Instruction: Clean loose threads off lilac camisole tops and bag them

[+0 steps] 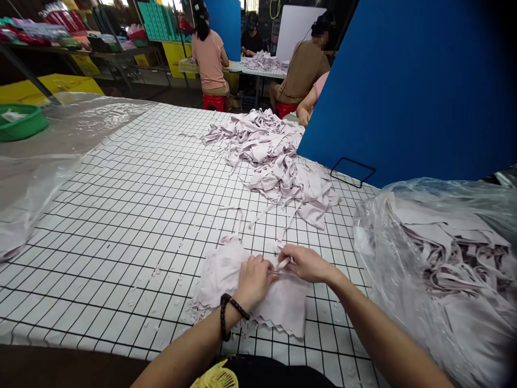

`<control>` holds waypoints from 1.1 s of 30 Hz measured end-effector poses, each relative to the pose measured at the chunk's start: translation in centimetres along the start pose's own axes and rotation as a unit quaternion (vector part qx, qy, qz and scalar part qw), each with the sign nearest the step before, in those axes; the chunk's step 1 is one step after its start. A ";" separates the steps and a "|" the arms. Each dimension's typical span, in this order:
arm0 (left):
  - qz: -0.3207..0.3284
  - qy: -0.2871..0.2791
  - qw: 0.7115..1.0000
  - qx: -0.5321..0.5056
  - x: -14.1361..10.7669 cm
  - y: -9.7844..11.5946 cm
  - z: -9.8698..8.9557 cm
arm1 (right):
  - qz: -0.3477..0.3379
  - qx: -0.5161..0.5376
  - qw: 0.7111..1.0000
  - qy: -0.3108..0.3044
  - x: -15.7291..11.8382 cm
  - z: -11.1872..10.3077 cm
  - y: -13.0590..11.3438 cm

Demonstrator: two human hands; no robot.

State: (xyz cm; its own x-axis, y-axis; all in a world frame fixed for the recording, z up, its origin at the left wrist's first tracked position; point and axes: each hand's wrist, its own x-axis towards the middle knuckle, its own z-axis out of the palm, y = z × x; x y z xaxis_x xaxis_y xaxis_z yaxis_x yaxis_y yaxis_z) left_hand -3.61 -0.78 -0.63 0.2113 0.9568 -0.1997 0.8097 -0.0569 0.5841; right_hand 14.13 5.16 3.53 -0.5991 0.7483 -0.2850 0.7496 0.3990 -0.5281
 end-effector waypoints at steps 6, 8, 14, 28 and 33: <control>-0.005 0.042 0.999 -0.028 -0.4 0.1 0.1 | 0.043 0.125 0.968 0.214 1.8 0.1 2.9; 0.006 0.041 0.999 -0.026 -0.6 0.1 0.2 | 0.080 0.201 0.931 0.293 3.0 1.1 3.8; 0.025 0.035 0.999 -0.028 -0.6 -0.1 0.6 | 0.197 0.283 0.888 0.305 4.9 2.3 5.8; 0.006 -0.003 0.911 -0.412 -1.9 -3.9 -4.7 | 0.082 -0.026 0.984 0.154 14.2 -0.5 -6.1; -0.116 -0.011 0.769 -0.629 -0.3 -7.3 -4.0 | 0.121 0.054 0.980 0.147 21.4 0.5 -7.7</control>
State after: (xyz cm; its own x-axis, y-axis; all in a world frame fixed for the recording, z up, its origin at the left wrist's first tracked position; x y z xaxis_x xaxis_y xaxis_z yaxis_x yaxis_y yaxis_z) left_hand -11.77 0.52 -1.71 0.1619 0.8940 -0.4179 -0.3396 0.4481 0.8270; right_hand -4.61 17.82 1.08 -0.2880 0.9409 -0.1782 0.8159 0.1436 -0.5600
